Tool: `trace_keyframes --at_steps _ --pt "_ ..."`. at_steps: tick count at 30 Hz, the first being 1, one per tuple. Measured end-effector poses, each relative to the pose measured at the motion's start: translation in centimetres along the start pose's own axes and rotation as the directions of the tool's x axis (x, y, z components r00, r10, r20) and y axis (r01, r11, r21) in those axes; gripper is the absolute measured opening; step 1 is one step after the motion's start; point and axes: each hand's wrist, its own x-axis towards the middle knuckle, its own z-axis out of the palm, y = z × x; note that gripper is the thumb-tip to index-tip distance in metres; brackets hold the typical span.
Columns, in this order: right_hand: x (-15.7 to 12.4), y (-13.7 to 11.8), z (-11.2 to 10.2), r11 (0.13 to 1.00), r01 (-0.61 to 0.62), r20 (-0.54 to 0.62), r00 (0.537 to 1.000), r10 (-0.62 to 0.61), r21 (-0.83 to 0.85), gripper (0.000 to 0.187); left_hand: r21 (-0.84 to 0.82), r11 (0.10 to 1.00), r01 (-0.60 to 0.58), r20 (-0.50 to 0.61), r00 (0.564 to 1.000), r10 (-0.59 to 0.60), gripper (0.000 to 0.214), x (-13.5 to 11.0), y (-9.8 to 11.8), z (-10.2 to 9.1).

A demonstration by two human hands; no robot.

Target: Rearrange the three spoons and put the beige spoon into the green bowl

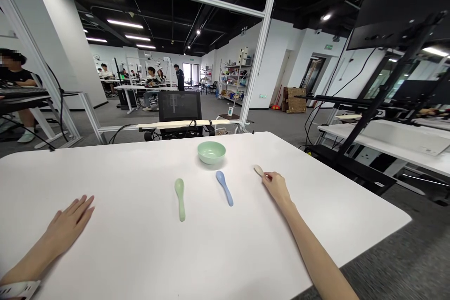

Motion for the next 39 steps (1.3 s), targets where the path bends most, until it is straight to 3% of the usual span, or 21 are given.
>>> trace_keyframes --at_steps 6,8,10,12,15,18,21,23,25,28,31,36,39 --pt "-0.5 -2.2 -0.7 0.995 0.101 -0.15 0.984 -0.101 -0.006 0.056 -0.054 0.998 0.018 0.061 0.998 -0.015 0.073 0.0 -0.4 0.0" --pt "-1.6 -4.6 -0.3 0.988 0.15 -0.091 0.985 -0.145 0.046 0.051 -0.12 0.993 0.018 0.04 0.999 -0.014 0.074 0.0 0.1 -0.4" --pt "-3.3 -7.7 0.7 0.98 0.171 0.055 0.983 -0.178 0.103 0.039 -0.215 0.977 -0.017 -0.028 1.0 0.011 0.072 -0.1 1.5 -1.3" --pt "-5.1 -10.9 2.0 0.98 0.165 0.195 0.963 -0.185 0.114 0.03 -0.321 0.945 -0.07 -0.09 0.995 0.043 0.067 -0.4 4.0 -2.5" --pt "-7.3 -14.6 3.5 0.976 0.201 0.301 0.928 -0.218 0.087 0.019 -0.49 0.869 -0.066 -0.047 0.998 0.05 0.06 -1.4 9.7 -4.1" --pt "-8.6 -17.1 3.8 0.965 0.204 0.286 0.926 -0.246 0.167 0.014 -0.659 0.748 -0.072 0.027 0.992 0.12 0.055 -3.2 16.2 -4.6" --pt "-10.4 -19.9 3.3 0.903 0.216 0.231 0.921 -0.315 0.373 0.014 -0.787 0.617 -0.005 0.176 0.956 0.232 0.059 -5.1 22.0 -3.9" --pt "-11.9 -22.1 3.1 0.83 0.235 0.216 0.897 -0.386 0.506 0.015 -0.834 0.545 0.083 0.284 0.912 0.295 0.064 -6.0 24.8 -3.2" --pt "-13.4 -24.5 3.1 0.762 0.229 0.225 0.87 -0.44 0.605 0.017 -0.853 0.513 0.091 0.296 0.895 0.334 0.063 -6.4 26.4 -2.7" --pt "-14.6 -27.0 3.5 0.7 0.196 0.252 0.839 -0.482 0.686 0.02 -0.833 0.553 0.016 0.227 0.921 0.316 0.059 -5.9 26.5 -2.6" --pt "-14.5 -27.8 4.0 0.702 0.225 0.257 0.82 -0.511 0.676 0.024 -0.768 0.64 -0.012 0.191 0.95 0.248 0.056 -4.5 24.6 -3.4" --pt "-14.2 -27.8 5.8 0.905 0.306 0.324 0.859 -0.396 0.296 0.015 -0.587 0.809 0.02 0.2 0.972 0.121 0.046 -2.6 21.2 -4.5" --pt "-14.5 -28.0 7.0 0.927 0.343 0.427 0.823 -0.375 0.153 0.012 -0.466 0.883 0.059 0.25 0.966 0.068 0.041 -2.5 21.2 -3.9"
